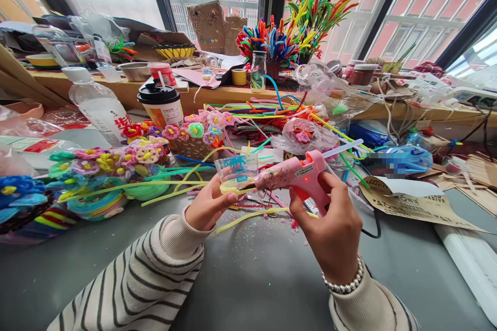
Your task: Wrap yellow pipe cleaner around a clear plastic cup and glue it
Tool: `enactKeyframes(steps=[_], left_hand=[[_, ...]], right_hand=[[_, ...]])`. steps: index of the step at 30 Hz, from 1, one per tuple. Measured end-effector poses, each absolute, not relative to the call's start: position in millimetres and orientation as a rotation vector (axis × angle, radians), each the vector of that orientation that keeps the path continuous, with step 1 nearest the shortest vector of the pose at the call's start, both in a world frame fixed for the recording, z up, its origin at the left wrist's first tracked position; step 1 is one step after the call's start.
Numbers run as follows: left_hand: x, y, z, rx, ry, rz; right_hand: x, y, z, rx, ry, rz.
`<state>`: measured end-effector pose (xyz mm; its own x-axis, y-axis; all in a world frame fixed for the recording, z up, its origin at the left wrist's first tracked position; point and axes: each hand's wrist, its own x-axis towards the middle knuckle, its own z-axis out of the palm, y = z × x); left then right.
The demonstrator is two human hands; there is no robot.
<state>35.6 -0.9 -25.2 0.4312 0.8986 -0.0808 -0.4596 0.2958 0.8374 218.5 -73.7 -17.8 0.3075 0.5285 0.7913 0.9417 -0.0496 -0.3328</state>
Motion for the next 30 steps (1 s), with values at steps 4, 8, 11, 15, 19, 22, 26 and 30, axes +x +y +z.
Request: enactKeyframes(steps=[4, 8, 11, 15, 19, 22, 26, 30], left_hand=[[35.6, -1.6, -24.7, 0.850, 0.634, 0.982], [36.0, -1.5, -26.1, 0.843, 0.638, 1.006], [36.2, -1.5, -27.4, 0.850, 0.641, 1.016], [35.6, -1.4, -28.2, 0.864, 0.637, 1.011], [35.6, -1.1, -27.2, 0.861, 0.639, 1.008], [36.0, -0.8, -26.3, 0.859, 0.654, 0.996], [35.8, -1.2, -26.3, 0.870, 0.652, 0.998], [35.0, -2.3, -25.4, 0.861, 0.661, 1.003]], right_hand=[[218.0, -74.0, -17.0, -1.703, -1.333, -0.605], [216.1, -74.0, -15.6, -1.705, -1.339, -0.587], [215.2, -74.6, -15.4, -1.714, -1.340, -0.588], [214.8, -76.0, -16.4, -1.709, -1.340, -0.616], [214.2, -76.9, -17.7, -1.723, -1.324, -0.662], [214.4, -77.0, -18.2, -1.717, -1.303, -0.691], [215.2, -77.2, -19.0, -1.705, -1.290, -0.699], [214.9, -77.5, -19.4, -1.735, -1.276, -0.707]])
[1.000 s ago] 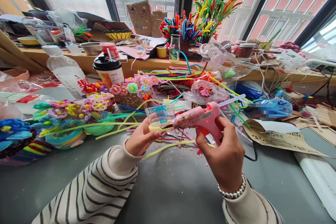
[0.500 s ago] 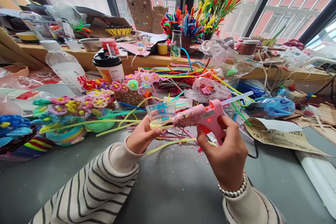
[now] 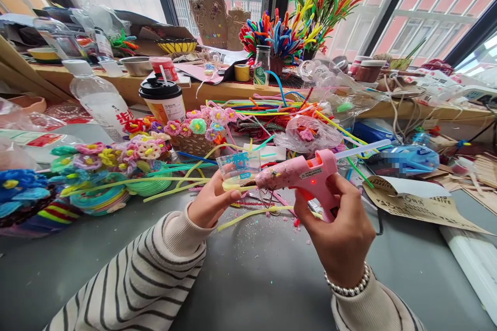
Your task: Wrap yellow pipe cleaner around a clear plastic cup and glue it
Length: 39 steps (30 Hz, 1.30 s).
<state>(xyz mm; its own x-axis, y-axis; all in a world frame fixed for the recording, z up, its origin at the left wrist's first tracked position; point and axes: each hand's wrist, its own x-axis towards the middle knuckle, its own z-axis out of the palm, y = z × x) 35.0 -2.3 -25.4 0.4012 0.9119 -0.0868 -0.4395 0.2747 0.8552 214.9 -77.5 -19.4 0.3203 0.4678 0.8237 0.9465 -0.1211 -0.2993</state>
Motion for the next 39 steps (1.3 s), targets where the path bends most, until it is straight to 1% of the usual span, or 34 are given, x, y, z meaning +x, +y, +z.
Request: enactKeyframes(steps=[8, 22, 39], left_hand=[[35.6, -1.4, -27.1, 0.850, 0.636, 1.016], [36.1, -0.5, -26.8, 0.835, 0.639, 1.003], [36.0, 1.0, -27.0, 0.846, 0.666, 1.005]], right_hand=[[214.4, -78.4, -20.2, -1.770, -1.245, -0.673], [215.7, -79.8, -22.0, -1.762, -1.233, -0.737], [213.8, -80.1, -18.8, -1.792, -1.179, -0.672]])
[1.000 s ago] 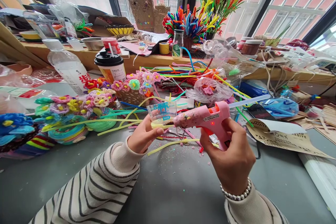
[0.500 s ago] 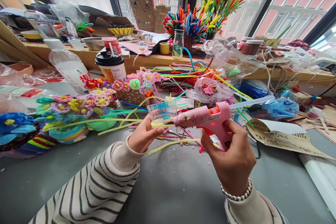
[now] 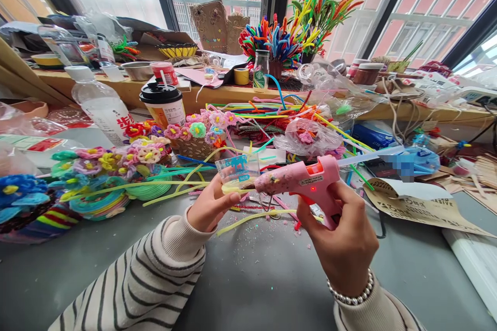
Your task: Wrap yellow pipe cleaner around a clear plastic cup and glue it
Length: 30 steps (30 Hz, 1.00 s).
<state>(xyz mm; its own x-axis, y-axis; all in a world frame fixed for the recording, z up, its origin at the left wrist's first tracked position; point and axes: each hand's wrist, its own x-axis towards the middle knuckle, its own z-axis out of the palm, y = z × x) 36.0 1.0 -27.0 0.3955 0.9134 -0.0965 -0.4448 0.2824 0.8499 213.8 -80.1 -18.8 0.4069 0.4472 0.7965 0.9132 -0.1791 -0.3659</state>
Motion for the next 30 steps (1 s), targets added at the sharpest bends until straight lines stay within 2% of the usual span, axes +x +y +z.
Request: enactKeyframes(steps=[30], left_hand=[[35.1, 5.1, -36.8, 0.859, 0.674, 1.008]], right_hand=[[215.1, -81.5, -13.7, -1.912, -1.093, -0.537]])
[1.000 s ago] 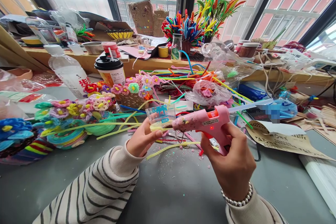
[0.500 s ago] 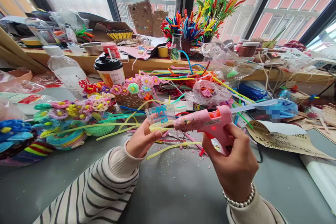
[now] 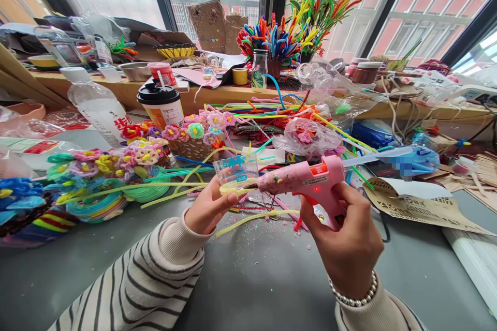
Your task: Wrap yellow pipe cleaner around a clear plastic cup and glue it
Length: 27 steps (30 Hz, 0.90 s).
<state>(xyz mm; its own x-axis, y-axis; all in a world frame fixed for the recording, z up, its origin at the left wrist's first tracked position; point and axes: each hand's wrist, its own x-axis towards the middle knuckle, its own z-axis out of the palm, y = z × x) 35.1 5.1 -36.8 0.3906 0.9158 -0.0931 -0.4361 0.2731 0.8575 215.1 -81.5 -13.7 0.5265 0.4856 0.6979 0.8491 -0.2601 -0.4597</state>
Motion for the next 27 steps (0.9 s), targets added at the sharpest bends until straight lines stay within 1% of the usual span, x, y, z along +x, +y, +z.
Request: enactKeyframes(steps=[9, 15, 27], left_hand=[[34.5, 8.4, -46.9, 0.885, 0.665, 1.014], [34.4, 5.7, -40.8, 0.893, 0.667, 1.007], [34.5, 5.5, -38.2, 0.838, 0.688, 1.004]], right_hand=[[216.2, -78.6, -15.6, -1.875, -1.122, -0.666], [219.3, -79.1, -20.3, -1.787, -1.135, -0.781], [221.4, -81.5, -24.1, -1.758, -1.203, -0.768]])
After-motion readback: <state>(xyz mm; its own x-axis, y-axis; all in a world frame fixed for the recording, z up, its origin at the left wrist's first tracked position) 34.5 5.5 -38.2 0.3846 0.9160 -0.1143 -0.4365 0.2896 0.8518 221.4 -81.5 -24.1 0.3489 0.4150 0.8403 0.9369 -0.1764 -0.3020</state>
